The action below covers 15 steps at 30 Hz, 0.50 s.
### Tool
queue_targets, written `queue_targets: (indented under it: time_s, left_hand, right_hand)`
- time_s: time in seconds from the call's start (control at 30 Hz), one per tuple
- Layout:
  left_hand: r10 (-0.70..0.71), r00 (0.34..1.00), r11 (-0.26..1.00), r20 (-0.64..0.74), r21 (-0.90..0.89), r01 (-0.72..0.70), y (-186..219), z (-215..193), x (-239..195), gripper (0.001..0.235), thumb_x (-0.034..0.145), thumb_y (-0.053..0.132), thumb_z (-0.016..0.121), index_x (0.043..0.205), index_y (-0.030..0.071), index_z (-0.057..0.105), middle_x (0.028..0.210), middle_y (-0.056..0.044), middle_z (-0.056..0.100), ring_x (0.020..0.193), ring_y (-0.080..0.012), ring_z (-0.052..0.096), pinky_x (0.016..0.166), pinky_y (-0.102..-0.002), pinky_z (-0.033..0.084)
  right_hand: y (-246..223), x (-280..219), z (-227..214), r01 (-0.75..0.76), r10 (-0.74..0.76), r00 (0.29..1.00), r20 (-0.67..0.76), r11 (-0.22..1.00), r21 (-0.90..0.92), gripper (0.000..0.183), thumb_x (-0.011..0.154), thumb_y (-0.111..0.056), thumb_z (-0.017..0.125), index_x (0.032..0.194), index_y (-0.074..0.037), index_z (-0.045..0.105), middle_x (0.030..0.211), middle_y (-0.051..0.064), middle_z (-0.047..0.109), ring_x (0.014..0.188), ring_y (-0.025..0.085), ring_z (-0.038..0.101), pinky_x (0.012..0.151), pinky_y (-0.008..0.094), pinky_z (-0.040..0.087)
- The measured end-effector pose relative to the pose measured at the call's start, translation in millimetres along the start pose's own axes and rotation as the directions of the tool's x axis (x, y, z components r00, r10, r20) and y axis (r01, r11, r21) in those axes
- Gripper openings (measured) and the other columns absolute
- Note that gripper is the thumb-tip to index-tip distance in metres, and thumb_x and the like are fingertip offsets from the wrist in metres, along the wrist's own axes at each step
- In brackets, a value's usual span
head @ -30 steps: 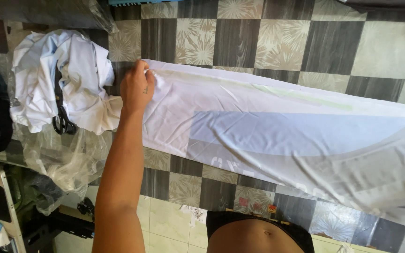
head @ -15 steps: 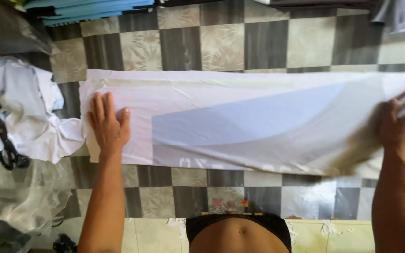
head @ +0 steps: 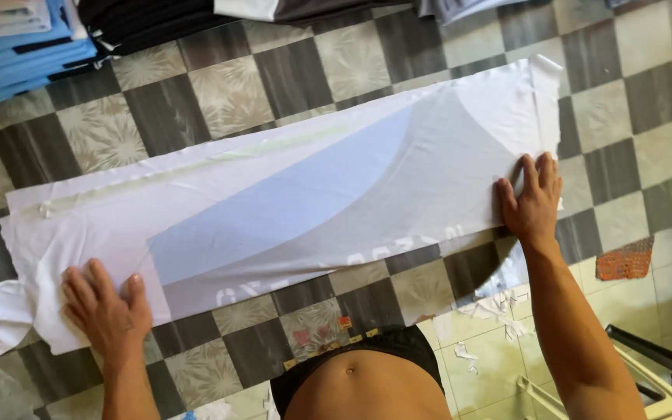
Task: Cutting fabric pieces with scissors and folding them on a work table
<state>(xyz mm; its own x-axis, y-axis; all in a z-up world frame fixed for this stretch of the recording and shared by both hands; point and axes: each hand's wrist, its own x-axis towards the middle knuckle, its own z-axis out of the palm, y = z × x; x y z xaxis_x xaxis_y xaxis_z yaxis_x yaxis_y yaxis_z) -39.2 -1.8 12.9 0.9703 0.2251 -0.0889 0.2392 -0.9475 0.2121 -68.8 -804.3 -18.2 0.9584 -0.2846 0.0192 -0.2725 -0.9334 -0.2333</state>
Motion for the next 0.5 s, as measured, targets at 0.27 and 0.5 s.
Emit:
queue_targets:
  time_s: [0.27, 0.5]
  left_hand:
    - [-0.025, 0.999, 0.999, 0.037, -0.028, 0.026, -2, -12, -16, 0.091, 0.117, 0.059, 0.04, 0.182, -0.005, 0.04, 0.187, -0.038, 0.022, 0.169, -0.0603, 0.019, 0.127, -0.082, 0.015]
    - [0.154, 0.98, 0.961, -0.125, 0.248, -0.12, -34, -8, -46, 0.077, 0.127, 0.049, 0.053, 0.167, -0.017, 0.06, 0.17, -0.045, 0.047, 0.15, -0.0654, 0.044, 0.105, -0.077, 0.041]
  right_hand:
    - [16, -21, -8, -0.21, 0.207, 0.976, 0.074, 0.977, 0.038, 0.078, 0.119, -0.061, 0.046, 0.181, -0.014, 0.039, 0.189, 0.028, 0.021, 0.174, 0.052, 0.016, 0.133, 0.074, 0.014]
    - [42, -79, -1, -0.12, 0.118, 0.991, -0.058, 0.992, -0.025, 0.054, 0.118, -0.047, 0.06, 0.166, -0.022, 0.065, 0.182, 0.025, 0.046, 0.169, 0.052, 0.034, 0.129, 0.081, 0.023]
